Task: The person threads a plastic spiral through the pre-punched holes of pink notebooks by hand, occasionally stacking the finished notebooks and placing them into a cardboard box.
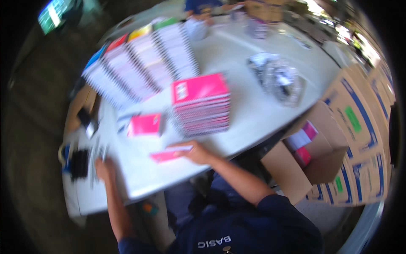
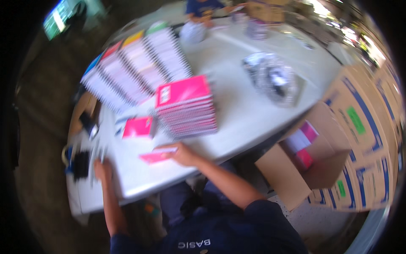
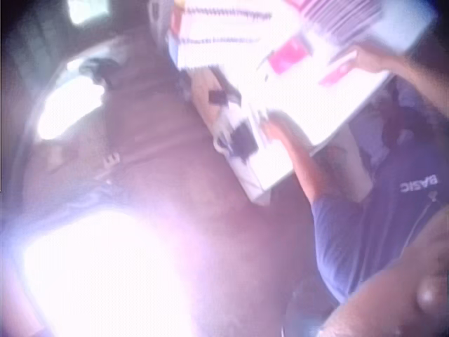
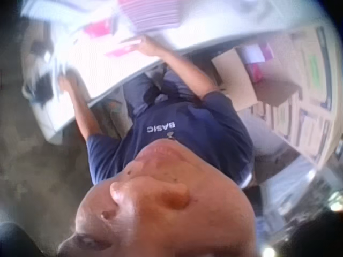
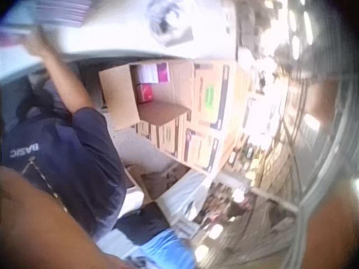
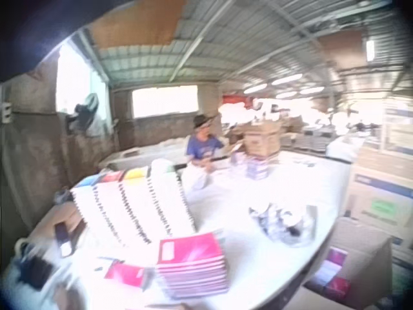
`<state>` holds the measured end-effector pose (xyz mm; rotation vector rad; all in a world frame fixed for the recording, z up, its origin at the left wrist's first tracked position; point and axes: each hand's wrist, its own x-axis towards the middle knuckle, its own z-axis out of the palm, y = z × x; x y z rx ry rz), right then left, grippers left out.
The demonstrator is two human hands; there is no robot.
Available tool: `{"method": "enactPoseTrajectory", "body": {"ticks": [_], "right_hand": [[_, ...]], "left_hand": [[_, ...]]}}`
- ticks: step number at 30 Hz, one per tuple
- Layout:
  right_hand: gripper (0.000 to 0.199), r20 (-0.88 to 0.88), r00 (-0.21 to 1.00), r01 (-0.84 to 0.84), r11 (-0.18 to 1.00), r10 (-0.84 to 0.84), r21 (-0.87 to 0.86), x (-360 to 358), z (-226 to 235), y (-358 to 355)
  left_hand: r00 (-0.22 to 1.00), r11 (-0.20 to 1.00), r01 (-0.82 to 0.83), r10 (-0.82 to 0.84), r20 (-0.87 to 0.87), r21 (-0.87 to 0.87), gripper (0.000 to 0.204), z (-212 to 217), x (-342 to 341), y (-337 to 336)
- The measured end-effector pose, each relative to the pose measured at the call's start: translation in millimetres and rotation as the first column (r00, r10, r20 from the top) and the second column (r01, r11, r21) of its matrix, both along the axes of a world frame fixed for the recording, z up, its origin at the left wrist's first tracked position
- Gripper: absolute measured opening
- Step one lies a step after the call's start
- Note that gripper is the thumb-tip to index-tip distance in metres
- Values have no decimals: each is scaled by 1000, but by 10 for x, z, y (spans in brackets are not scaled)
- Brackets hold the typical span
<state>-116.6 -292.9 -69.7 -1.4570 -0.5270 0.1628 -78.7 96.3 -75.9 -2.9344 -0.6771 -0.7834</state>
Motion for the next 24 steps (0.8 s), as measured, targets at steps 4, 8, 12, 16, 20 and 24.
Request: {"method": "enactPoseTrajectory", "body": {"ticks": [4,8,12,16,20,24], "right_hand": [[31,67,998,-1,1000,1,1,-1,73,-66],[30,93,995,30,999,-27,-24,-34,91,-121],[30,102,995,18,999,-15,-33,-15,87,-78],[31,82,996,29,999,-27,-27,-20,60,-89],[32,97,995,16,1000,-18,17,-14,75,-51],[32,125,992,29,1000,-27,-10,-25,96,-88]], "left_hand": [[994,990,100,-104,32,100,26,180,-70,-257],[930,915,363,-345,126,-176,18,223,6,-512],[794,682,608,-514,324,-407,20,249,-68,-758],[701,-54,190,-692,174,-980,38,769,-508,-1347],[469,-78,72,-877,103,-994,58,636,-731,-1609],[442,88,284,-896,49,-955,63,532,-757,-1678]]}}
